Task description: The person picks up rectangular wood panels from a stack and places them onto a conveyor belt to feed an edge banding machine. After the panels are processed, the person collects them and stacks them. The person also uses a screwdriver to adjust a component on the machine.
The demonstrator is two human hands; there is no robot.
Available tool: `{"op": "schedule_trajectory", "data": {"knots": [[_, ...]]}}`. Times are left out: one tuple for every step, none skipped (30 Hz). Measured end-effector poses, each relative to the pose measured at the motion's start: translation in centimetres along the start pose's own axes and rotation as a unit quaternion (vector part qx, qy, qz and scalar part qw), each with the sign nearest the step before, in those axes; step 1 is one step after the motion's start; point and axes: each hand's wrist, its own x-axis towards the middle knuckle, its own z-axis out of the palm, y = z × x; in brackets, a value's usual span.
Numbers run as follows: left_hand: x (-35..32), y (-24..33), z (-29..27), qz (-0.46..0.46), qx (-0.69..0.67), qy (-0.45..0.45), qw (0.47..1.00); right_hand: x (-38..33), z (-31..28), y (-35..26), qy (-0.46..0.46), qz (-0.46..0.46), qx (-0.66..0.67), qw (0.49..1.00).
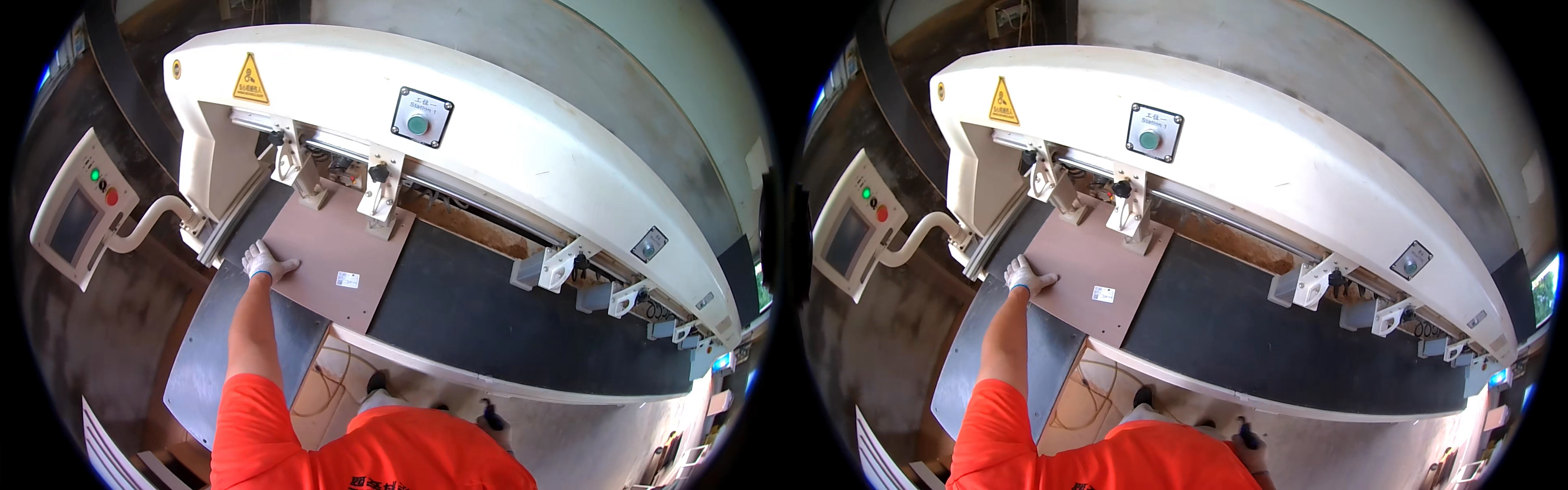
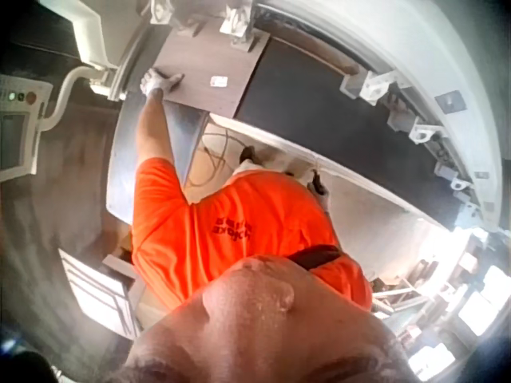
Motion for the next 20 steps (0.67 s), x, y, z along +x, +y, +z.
{"op": "schedule_trajectory", "data": {"knots": [[0.4, -0.3, 0.1, -0.001, -0.006, 0.001, 1.0, -0.3, 0.6, -0.3, -0.04, -0.071, -0.032, 0.996], [0.9, -0.7, 0.7, 0.004, -0.007, 0.016, 1.0, -0.9, 0.8, -2.2, -0.079, -0.118, -0.055, 0.988], [1.4, -1.1, 1.3, 0.01, -0.013, 0.025, 1.0, -1.1, 0.7, -4.2, -0.104, -0.133, -0.092, 0.981], [1.6, -1.2, 1.7, 0.015, -0.017, 0.033, 0.999, -1.2, 0.5, -6.2, -0.129, -0.147, -0.13, 0.972], [1.7, -1.3, 1.7, 0.019, -0.021, 0.042, 0.999, -1.2, 0.4, -7.7, -0.155, -0.16, -0.167, 0.96], [1.7, -1.2, 1.8, 0.021, -0.03, 0.049, 0.998, -1.1, 0.6, -8.8, -0.15, -0.134, -0.18, 0.963], [1.4, -1.3, 1.9, 0.018, -0.042, 0.054, 0.998, -0.9, 0.7, -10.1, -0.147, -0.11, -0.197, 0.963], [1.3, -1.2, 1.9, 0.017, -0.053, 0.06, 0.997, -0.9, 0.9, -10.7, -0.142, -0.085, -0.212, 0.963], [1.2, -1.1, 1.9, 0.016, -0.053, 0.065, 0.996, -1.0, 1.1, -11.0, -0.145, -0.077, -0.202, 0.966], [1.2, -1.0, 1.9, 0.015, -0.054, 0.07, 0.996, -1.1, 1.1, -11.3, -0.148, -0.07, -0.192, 0.968], [1.2, -1.0, 1.9, 0.014, -0.055, 0.075, 0.996, -1.2, 1.2, -11.4, -0.151, -0.063, -0.182, 0.97], [1.2, -1.0, 1.9, 0.013, -0.06, 0.076, 0.995, -1.1, 1.3, -11.5, -0.156, -0.079, -0.183, 0.967], [1.2, -1.0, 1.9, 0.012, -0.064, 0.076, 0.995, -1.2, 1.4, -11.4, -0.162, -0.093, -0.183, 0.965], [1.2, -0.9, 1.9, 0.013, -0.067, 0.075, 0.995, -1.3, 1.6, -11.4, -0.167, -0.107, -0.182, 0.963], [1.3, -0.8, 1.7, 0.008, -0.065, 0.072, 0.995, -1.4, 1.6, -11.5, -0.172, -0.096, -0.171, 0.965], [1.3, -0.6, 1.5, 0.004, -0.062, 0.068, 0.996, -1.8, 1.5, -11.8, -0.178, -0.084, -0.159, 0.967], [1.4, -0.4, 1.4, 0.0, -0.059, 0.065, 0.996, -2.0, 1.5, -11.9, -0.183, -0.072, -0.147, 0.969], [1.7, -0.3, 1.5, -0.001, -0.056, 0.061, 0.997, -2.0, 1.5, -11.6, -0.18, -0.066, -0.163, 0.968], [2.1, -0.2, 1.5, -0.001, -0.054, 0.057, 0.997, -1.8, 1.3, -11.0, -0.177, -0.06, -0.178, 0.966], [2.6, -0.2, 1.6, -0.001, -0.052, 0.053, 0.997, -1.4, 1.2, -10.1, -0.174, -0.054, -0.194, 0.964]]}}
